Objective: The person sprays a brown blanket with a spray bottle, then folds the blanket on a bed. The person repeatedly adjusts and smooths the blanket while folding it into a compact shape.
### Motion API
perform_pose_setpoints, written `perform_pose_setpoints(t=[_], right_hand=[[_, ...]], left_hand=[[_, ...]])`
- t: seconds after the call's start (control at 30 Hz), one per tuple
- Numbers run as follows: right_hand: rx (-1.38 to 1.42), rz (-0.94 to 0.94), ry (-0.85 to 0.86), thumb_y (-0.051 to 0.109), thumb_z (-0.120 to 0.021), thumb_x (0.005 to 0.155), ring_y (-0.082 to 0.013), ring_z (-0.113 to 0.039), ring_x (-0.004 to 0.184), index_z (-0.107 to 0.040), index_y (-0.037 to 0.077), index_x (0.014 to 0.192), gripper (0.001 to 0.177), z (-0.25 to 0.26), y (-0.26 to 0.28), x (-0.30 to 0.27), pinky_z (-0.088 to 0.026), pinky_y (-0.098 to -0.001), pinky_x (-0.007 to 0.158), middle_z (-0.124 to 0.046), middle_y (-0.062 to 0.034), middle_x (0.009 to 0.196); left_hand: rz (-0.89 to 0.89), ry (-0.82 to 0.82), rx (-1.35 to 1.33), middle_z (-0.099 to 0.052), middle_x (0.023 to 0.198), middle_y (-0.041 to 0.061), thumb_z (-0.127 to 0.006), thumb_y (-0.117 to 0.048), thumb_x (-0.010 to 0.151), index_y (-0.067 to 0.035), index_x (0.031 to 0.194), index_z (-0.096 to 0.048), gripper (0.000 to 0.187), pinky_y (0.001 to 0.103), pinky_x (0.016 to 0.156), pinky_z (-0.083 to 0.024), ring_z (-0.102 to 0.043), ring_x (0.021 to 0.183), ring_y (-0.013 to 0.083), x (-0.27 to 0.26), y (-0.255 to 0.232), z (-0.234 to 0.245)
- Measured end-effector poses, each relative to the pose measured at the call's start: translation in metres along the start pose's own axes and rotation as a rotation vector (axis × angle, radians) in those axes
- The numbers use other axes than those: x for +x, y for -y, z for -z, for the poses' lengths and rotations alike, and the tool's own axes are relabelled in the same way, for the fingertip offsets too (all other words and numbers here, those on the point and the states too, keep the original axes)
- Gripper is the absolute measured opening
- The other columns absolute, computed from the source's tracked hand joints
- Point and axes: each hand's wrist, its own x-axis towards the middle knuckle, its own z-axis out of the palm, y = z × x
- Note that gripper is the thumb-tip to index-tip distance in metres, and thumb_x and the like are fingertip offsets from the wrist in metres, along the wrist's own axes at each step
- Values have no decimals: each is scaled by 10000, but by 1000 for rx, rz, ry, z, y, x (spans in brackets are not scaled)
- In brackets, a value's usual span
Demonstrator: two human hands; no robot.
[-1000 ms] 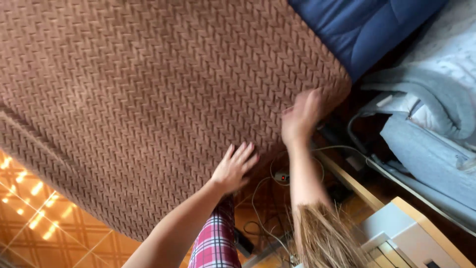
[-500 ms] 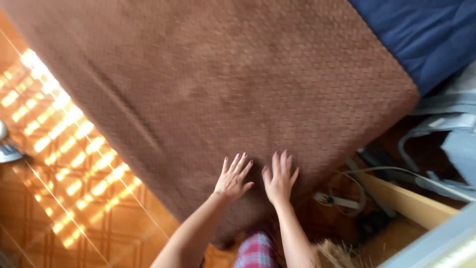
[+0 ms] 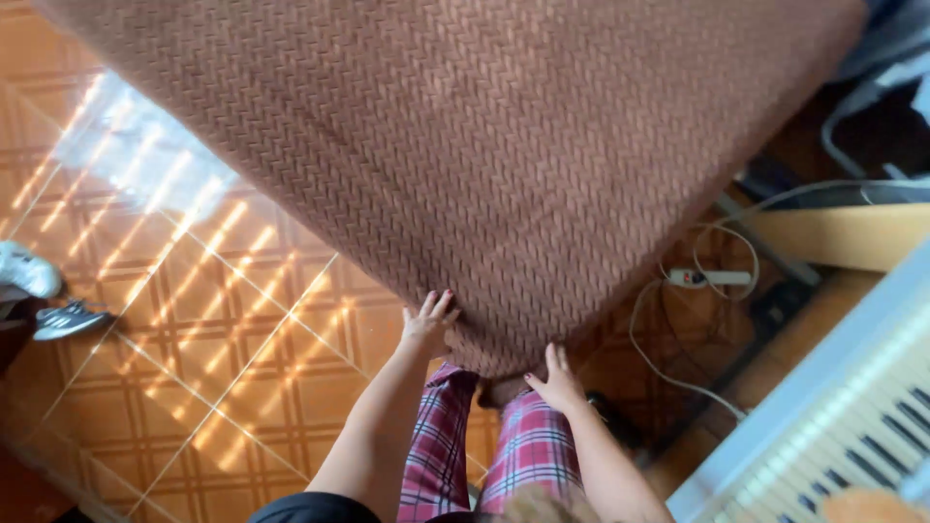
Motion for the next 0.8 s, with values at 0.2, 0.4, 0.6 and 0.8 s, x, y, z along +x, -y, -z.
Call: perform_pose_setpoints(t=[0.2,0.4,0.6,0.8], right_hand=[[-104,58,70,587,-563,959,-254,-346,1512,-473,341,1518,618,-7,3,-23,-382,-452,1194,-110,21,1722],[-24,227,-61,410,-550,1013,-345,-462,1433,-513,182,1501,541,71,31,-88,-438,-484,1149,-411,-121,1598],[-59,225,-130,460,-583,1008,-315,-510,1408,-563,177,1465,537,93,39,-111,-466,-467,1132,-523,-132,1511],[142,128,-360,441,-569,949,-225,-258,1543,-386,186,1553,681,112,178,-145,-333,-423,1179,-192,-34,1704]], left_hand=[[55,277,-250,-139,1718,-11,-520,-769,854,-428,1599,-254,861,647,1039,-446,-483,1428,299,4,15,-51],[-30,-85,-468,-683,1247,289,-554,-602,918,-123,1512,-448,770,571,1020,-517,-656,1178,457,-88,11,-3],[-110,-371,-449,-508,1502,179,-615,-530,875,-164,1574,-328,840,578,1070,-465,-552,1337,382,-184,6,74],[-190,-731,-236,-267,1654,115,-735,-450,843,-190,1586,-291,904,539,1163,-258,-258,1511,347,-221,86,171]])
